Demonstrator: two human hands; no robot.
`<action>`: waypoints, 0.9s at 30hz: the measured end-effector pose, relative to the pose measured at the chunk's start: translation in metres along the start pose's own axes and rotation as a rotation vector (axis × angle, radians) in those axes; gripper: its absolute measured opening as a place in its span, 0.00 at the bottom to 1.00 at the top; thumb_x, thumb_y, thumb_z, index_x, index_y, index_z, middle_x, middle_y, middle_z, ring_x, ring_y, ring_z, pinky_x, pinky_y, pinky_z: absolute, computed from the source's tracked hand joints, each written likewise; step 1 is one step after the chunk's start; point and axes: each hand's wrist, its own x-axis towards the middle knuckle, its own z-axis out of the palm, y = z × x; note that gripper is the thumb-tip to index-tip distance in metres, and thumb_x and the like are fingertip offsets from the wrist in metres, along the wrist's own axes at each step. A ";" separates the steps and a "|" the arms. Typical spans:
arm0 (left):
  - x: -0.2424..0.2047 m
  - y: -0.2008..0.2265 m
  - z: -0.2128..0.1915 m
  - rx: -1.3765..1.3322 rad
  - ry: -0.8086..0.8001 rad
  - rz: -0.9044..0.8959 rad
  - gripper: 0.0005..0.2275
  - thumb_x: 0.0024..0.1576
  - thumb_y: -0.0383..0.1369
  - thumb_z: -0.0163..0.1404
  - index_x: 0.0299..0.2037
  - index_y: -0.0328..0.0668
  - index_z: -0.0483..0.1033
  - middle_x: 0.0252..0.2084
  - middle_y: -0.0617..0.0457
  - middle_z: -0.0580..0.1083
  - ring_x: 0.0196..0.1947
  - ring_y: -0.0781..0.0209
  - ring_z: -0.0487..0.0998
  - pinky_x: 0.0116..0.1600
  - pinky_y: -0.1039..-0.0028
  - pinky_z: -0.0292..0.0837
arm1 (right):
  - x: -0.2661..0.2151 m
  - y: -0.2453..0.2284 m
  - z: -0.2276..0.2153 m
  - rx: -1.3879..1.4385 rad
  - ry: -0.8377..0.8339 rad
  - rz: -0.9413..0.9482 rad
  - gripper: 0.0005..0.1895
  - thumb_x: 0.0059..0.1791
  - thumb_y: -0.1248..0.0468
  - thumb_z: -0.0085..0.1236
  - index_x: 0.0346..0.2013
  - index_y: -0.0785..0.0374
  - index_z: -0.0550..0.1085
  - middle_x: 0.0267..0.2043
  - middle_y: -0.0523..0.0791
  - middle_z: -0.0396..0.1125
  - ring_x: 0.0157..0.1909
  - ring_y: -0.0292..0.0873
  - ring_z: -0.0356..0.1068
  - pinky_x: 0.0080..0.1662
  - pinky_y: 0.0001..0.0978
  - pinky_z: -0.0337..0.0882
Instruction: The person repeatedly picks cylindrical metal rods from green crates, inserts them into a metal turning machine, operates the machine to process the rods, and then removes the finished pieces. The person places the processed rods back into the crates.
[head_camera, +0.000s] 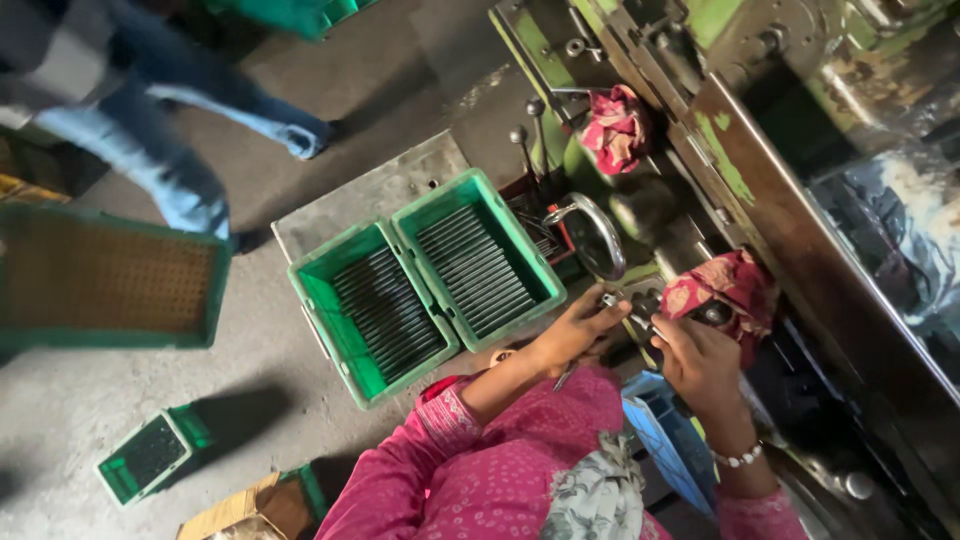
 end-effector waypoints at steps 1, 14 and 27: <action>0.000 0.003 0.000 0.009 0.004 -0.011 0.14 0.63 0.41 0.50 0.55 0.50 0.65 0.21 0.64 0.59 0.15 0.75 0.55 0.18 0.81 0.45 | 0.000 0.002 -0.002 -0.013 -0.033 0.004 0.15 0.47 0.71 0.60 0.49 0.63 0.74 0.34 0.49 0.71 0.34 0.52 0.73 0.36 0.42 0.72; 0.007 -0.017 0.014 0.574 0.179 0.531 0.28 0.57 0.38 0.62 0.62 0.32 0.65 0.37 0.55 0.74 0.35 0.74 0.70 0.39 0.79 0.68 | -0.035 0.017 0.015 -0.079 -0.063 0.236 0.15 0.51 0.59 0.62 0.46 0.63 0.69 0.31 0.49 0.69 0.32 0.56 0.71 0.34 0.47 0.68; 0.043 -0.037 0.035 0.167 0.117 0.454 0.08 0.55 0.33 0.63 0.36 0.37 0.79 0.32 0.62 0.75 0.30 0.76 0.70 0.34 0.84 0.64 | 0.036 -0.027 -0.051 -0.298 0.327 0.049 0.28 0.46 0.48 0.66 0.19 0.62 0.62 0.21 0.47 0.58 0.27 0.54 0.61 0.34 0.48 0.61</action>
